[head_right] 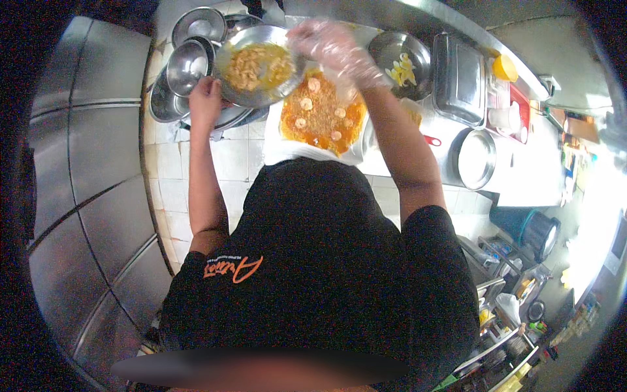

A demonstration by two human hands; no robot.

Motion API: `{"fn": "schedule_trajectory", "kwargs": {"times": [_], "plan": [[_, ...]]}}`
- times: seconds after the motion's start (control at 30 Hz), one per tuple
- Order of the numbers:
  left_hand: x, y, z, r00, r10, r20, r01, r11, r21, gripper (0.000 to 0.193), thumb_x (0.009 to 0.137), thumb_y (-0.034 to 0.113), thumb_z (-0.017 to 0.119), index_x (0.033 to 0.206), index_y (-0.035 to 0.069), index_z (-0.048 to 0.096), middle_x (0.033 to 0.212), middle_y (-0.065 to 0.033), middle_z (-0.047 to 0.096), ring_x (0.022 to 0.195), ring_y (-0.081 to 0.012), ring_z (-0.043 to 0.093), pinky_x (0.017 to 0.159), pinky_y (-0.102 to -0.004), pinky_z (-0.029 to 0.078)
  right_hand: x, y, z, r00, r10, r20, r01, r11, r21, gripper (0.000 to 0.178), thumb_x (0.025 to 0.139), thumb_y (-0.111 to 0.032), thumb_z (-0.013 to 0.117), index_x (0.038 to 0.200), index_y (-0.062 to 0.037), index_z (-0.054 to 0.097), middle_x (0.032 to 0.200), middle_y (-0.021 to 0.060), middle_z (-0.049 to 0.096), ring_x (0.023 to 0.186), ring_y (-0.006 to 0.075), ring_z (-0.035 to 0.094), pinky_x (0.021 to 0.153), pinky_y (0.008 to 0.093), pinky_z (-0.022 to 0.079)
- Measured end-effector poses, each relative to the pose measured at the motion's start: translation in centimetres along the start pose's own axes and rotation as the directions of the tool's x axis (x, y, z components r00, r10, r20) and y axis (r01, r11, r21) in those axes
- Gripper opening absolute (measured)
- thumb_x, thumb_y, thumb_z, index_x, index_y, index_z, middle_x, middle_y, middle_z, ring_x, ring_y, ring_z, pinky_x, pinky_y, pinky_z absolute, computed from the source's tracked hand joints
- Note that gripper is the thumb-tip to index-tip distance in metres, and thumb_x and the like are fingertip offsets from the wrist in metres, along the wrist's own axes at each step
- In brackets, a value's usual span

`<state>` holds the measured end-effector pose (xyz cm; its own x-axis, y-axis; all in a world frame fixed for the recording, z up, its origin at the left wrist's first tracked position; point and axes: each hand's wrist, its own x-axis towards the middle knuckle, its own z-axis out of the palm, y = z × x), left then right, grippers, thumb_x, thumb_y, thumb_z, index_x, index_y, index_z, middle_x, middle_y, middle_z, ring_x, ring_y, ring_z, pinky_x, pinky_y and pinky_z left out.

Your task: The person assembles a dish by spreading shredded yellow ingredients onto a white rectangular plate. They pour an orange sauce over the base, sprinkle a granular topping, and arrange small round items and sliced vegetables on top. The person uses a ladle, a spoon, and their gloved hands to manipulate the food items.

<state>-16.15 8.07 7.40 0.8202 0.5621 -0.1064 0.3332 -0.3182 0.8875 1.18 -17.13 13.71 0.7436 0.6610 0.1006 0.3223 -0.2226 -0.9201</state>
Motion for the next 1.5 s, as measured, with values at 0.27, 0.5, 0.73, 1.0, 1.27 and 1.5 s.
{"fn": "schedule_trajectory", "kwargs": {"times": [0.27, 0.5, 0.73, 1.0, 1.27, 1.5], "plan": [[0.9, -2.3, -3.0, 0.996, -0.053, -0.075, 0.052, 0.998, -0.024, 0.028, 0.102, 0.015, 0.055, 0.110, -0.011, 0.060, 0.084, -0.0166, 0.067, 0.057, -0.0237, 0.070, 0.049, -0.0335, 0.056, -1.6, 8.1, -0.2, 0.965, 0.230, 0.127, -0.124, 0.824, -0.552, 0.030, 0.098, -0.030, 0.054, 0.110, -0.0076, 0.072, 0.109, 0.0179, 0.071, 0.103, 0.0333, 0.067, 0.096, 0.0415, 0.051], [0.6, -0.8, -0.9, 0.999, 0.004, -0.047, -0.008, 0.996, -0.094, 0.027, 0.102, 0.015, 0.055, 0.110, -0.010, 0.060, 0.079, -0.0159, 0.066, 0.056, -0.0222, 0.069, 0.048, -0.0322, 0.055, -1.6, 8.0, 0.0, 0.996, -0.001, 0.094, 0.048, 0.865, -0.499, 0.029, 0.102, -0.028, 0.055, 0.122, -0.0106, 0.069, 0.123, 0.0143, 0.066, 0.114, 0.0318, 0.061, 0.104, 0.0410, 0.047], [-0.2, 2.1, 4.5, 0.996, 0.067, 0.063, -0.060, 0.993, -0.097, 0.022, 0.101, 0.013, 0.055, 0.102, -0.008, 0.059, 0.077, -0.0177, 0.070, 0.058, -0.0236, 0.072, 0.050, -0.0337, 0.054, -1.6, 3.3, 1.6, 0.964, -0.225, 0.140, 0.265, 0.818, -0.511, 0.047, 0.102, -0.035, 0.058, 0.143, -0.0115, 0.054, 0.143, 0.0176, 0.053, 0.135, 0.0336, 0.048, 0.119, 0.0426, 0.034], [-0.2, 3.2, 6.8, 0.990, 0.050, 0.135, -0.041, 0.997, -0.072, 0.024, 0.103, 0.015, 0.053, 0.105, -0.009, 0.056, 0.082, -0.0146, 0.066, 0.061, -0.0228, 0.071, 0.052, -0.0348, 0.057, -1.5, -0.3, 2.3, 0.844, -0.185, 0.503, 0.488, 0.654, -0.578, 0.050, 0.091, -0.025, 0.066, 0.137, -0.0085, 0.057, 0.138, 0.0206, 0.055, 0.125, 0.0378, 0.055, 0.110, 0.0441, 0.041], [-0.9, 2.2, 6.3, 0.991, -0.039, 0.125, 0.075, 0.951, -0.300, 0.022, 0.104, 0.013, 0.051, 0.103, -0.008, 0.057, 0.080, -0.0122, 0.065, 0.063, -0.0199, 0.068, 0.060, -0.0313, 0.061, -2.3, -1.7, 2.5, 0.913, 0.208, 0.351, -0.071, 0.928, -0.366, 0.037, 0.093, -0.024, 0.064, 0.121, -0.0006, 0.065, 0.107, 0.0153, 0.068, 0.099, 0.0277, 0.064, 0.091, 0.0395, 0.049], [-0.6, 0.5, 7.6, 0.997, -0.027, 0.077, 0.044, 0.971, -0.233, 0.025, 0.101, 0.014, 0.053, 0.097, -0.011, 0.056, 0.079, -0.0180, 0.067, 0.059, -0.0264, 0.073, 0.051, -0.0341, 0.056, -4.1, 5.0, -1.1, 0.970, 0.022, 0.243, -0.146, 0.850, 0.506, 0.031, 0.089, -0.023, 0.061, 0.111, -0.0006, 0.063, 0.094, 0.0143, 0.065, 0.078, 0.0300, 0.065, 0.070, 0.0384, 0.055]]}}
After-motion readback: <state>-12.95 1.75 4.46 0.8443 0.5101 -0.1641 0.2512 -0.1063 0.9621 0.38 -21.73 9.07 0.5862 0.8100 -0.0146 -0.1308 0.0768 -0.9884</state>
